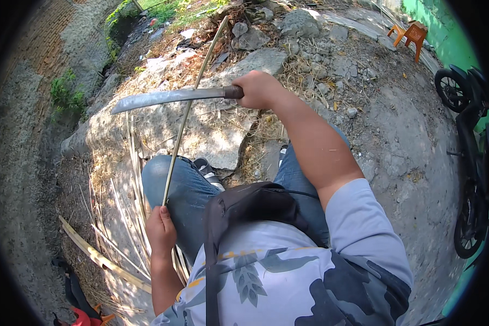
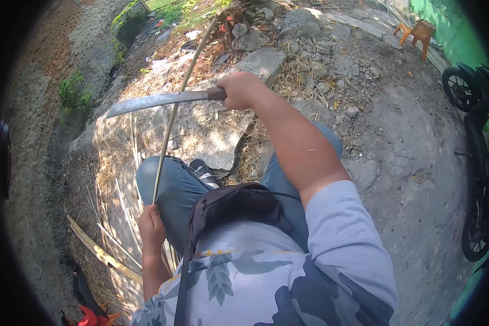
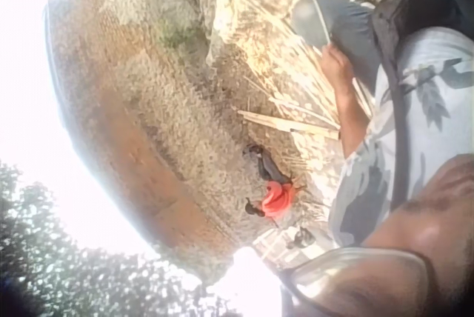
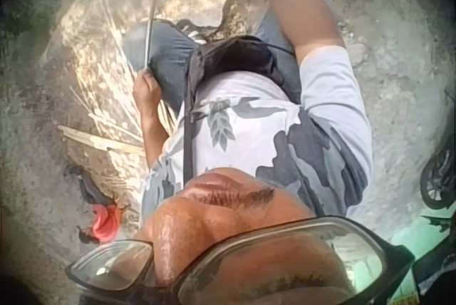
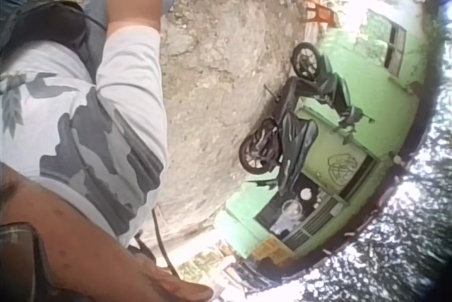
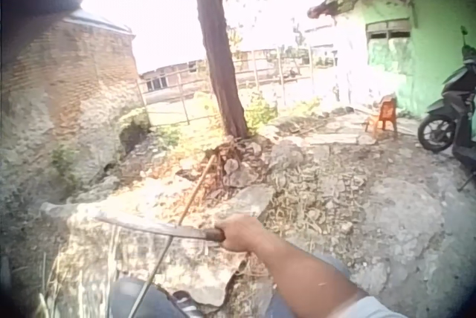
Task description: The person uses a blade to shave the outer layer off a thin bamboo strip, moving the blade along the length of the strip several times while holding it with the other hand.
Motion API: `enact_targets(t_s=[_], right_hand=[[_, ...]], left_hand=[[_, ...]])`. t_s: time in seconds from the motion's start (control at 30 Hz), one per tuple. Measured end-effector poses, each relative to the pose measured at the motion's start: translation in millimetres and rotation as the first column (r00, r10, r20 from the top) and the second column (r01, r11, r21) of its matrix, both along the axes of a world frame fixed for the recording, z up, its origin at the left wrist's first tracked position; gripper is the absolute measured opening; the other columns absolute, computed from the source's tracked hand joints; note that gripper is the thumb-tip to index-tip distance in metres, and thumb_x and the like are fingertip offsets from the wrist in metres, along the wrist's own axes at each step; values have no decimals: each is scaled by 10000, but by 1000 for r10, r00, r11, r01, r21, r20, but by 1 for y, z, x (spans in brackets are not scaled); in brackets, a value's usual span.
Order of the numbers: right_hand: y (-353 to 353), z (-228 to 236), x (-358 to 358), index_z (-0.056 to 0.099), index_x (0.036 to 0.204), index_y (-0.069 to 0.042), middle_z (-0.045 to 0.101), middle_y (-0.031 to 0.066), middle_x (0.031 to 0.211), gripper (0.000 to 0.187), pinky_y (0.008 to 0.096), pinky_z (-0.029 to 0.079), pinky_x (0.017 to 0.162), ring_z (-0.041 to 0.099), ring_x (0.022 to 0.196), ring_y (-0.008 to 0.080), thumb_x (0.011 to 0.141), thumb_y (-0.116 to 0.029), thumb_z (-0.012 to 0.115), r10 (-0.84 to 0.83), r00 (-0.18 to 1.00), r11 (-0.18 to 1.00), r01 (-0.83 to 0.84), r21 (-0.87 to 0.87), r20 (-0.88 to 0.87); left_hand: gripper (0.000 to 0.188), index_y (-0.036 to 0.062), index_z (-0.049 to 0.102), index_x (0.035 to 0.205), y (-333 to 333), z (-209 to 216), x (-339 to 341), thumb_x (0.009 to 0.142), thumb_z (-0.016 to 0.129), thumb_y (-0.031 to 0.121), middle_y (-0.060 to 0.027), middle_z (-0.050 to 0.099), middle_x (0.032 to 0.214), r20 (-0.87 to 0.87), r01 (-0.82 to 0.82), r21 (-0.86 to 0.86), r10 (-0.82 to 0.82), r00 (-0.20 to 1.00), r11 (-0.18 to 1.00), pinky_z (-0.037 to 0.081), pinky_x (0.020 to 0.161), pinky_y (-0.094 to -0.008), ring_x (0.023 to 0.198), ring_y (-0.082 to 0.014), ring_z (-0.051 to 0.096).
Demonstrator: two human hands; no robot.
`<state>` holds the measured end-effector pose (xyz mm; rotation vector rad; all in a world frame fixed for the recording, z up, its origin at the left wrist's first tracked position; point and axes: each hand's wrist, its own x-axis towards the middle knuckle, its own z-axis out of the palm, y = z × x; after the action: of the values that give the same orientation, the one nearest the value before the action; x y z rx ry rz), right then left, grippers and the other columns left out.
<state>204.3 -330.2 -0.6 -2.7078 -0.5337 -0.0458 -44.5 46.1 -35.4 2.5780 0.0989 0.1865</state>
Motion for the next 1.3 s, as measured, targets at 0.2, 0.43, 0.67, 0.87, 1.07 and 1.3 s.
enact_targets(t_s=[0.2, 0.43, 0.67, 0.87, 1.07, 1.3], right_hand=[[7, 2, -10, 723, 992, -188, 729, 80, 974, 227, 453, 563, 842, 702, 982, 288, 776, -246, 689, -40, 999, 986, 44, -160, 25], [54, -6, -35, 692, 853, -188, 707, 55, 809, 128, 443, 528, 812, 699, 835, 291, 733, -232, 698, 358, 930, 920, -338, -201, 76], [10, -12, 0, 704, 896, -175, 718, 97, 849, 163, 473, 553, 786, 703, 894, 326, 747, -240, 705, 55, 996, 998, -56, 15, 73], [0, -5, -5, 713, 1016, -177, 722, 87, 984, 235, 452, 569, 845, 703, 985, 293, 800, -262, 680, -97, 993, 992, 91, -88, -63], [34, 2, -22, 733, 944, -183, 729, 73, 940, 202, 453, 570, 811, 709, 952, 292, 753, -234, 691, 143, 989, 972, -145, -183, -21], [42, -4, -19, 733, 924, -187, 726, 63, 892, 195, 437, 557, 817, 711, 925, 283, 737, -230, 701, 326, 942, 925, -300, -235, 79]], left_hand=[[461, -3, 538, 806, -4, 7, 3, 1094, 414, 335, -187, 531, 650, -44, -33, 5, 33, 998, 999, 410, 586, -451, 587, -371, 515], [476, -10, 524, 793, -7, 10, 5, 1097, 406, 336, -191, 516, 652, -71, -34, 8, 34, 997, 999, 402, 584, -447, 598, -371, 509], [474, -9, 534, 800, -3, 5, 1, 1097, 408, 339, -184, 518, 649, -20, -12, -58, 11, 1000, 998, 397, 577, -436, 585, -351, 505], [477, -10, 568, 819, -3, 9, 4, 1095, 412, 348, -173, 552, 649, -15, -3, -31, 2, 1000, 1000, 416, 578, -416, 588, -334, 541], [491, -15, 572, 821, -3, 13, 5, 1095, 407, 357, -171, 570, 666, -107, -36, -15, 34, 994, 999, 424, 591, -417, 607, -329, 554], [486, -12, 564, 809, 2, 8, 2, 1096, 407, 348, -168, 548, 653, -96, -18, -28, 15, 995, 999, 411, 585, -419, 603, -332, 546]])
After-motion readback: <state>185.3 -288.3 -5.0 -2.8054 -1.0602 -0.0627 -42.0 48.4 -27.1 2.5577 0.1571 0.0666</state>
